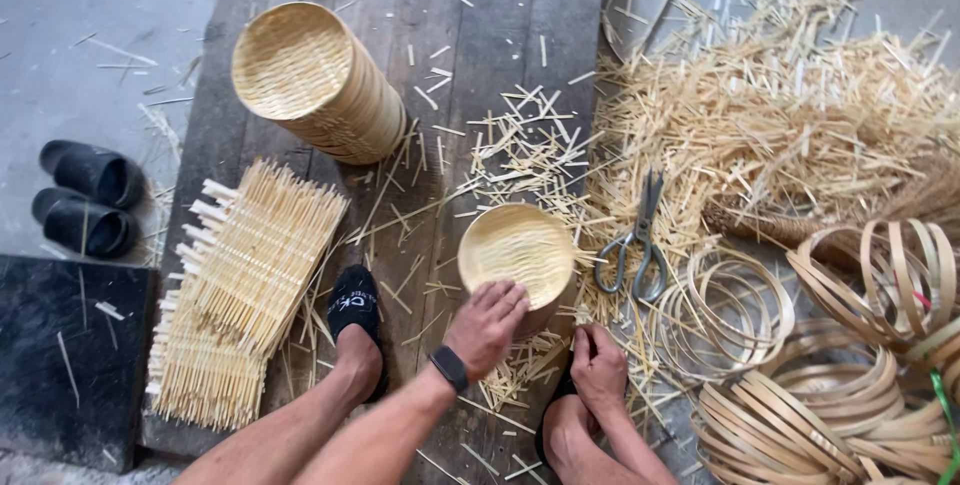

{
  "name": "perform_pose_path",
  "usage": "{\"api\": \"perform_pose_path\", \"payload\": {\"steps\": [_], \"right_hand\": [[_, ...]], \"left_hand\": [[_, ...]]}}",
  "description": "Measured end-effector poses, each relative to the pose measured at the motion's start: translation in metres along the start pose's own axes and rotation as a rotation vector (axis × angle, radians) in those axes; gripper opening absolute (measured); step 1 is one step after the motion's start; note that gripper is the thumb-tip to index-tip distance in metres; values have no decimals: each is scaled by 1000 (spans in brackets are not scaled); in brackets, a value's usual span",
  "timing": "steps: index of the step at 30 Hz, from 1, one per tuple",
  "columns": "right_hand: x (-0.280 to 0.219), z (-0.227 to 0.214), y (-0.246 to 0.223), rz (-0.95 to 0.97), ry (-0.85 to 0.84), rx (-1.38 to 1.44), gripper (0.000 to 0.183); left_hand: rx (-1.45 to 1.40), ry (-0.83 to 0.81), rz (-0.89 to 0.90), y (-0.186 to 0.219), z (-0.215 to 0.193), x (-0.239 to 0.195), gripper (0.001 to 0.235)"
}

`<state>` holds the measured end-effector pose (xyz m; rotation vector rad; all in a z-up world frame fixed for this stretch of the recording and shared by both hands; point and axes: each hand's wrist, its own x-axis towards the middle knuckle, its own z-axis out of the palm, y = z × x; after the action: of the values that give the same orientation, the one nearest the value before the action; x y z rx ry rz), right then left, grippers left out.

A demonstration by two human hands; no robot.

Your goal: The person weaves bamboo strips into circular basket bases using a wooden mold and shears. They repeatedly cut strips, fit them into the mold, and trim excess material, stacking finished pieces nearby.

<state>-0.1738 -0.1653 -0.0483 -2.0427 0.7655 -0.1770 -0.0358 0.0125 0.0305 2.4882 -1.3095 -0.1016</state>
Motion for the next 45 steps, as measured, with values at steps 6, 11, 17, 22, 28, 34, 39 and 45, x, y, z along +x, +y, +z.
{"api": "perform_pose_path", "payload": {"steps": [6, 11, 17, 22, 28, 34, 39, 45], "right_hand": [[-2, 6, 12, 74, -37, -8, 18], [-1, 8, 19, 90, -38, -47, 19], [-1, 12, 21, 32, -14, -51, 18], [-1, 11, 21, 114, -63, -66, 19], [-1, 12, 19, 139, -54, -61, 18], [0, 11, 23, 124, -54, -53, 18], [0, 12, 23, 144, -62, -71, 18], [0, 13, 25, 150, -62, -68, 18]], "left_hand": [[453, 140, 147, -147, -104, 45, 36], [282, 401, -211, -246, -188, 62, 30], [190, 296, -361, -279, -190, 55, 23], [157, 288, -421, -289, -182, 52, 21], [181, 297, -404, -291, -186, 53, 23], [155, 218, -440, -291, -187, 50, 24], [128, 217, -441, -286, -191, 52, 24], [220, 82, -470, -279, -195, 59, 22]]}}
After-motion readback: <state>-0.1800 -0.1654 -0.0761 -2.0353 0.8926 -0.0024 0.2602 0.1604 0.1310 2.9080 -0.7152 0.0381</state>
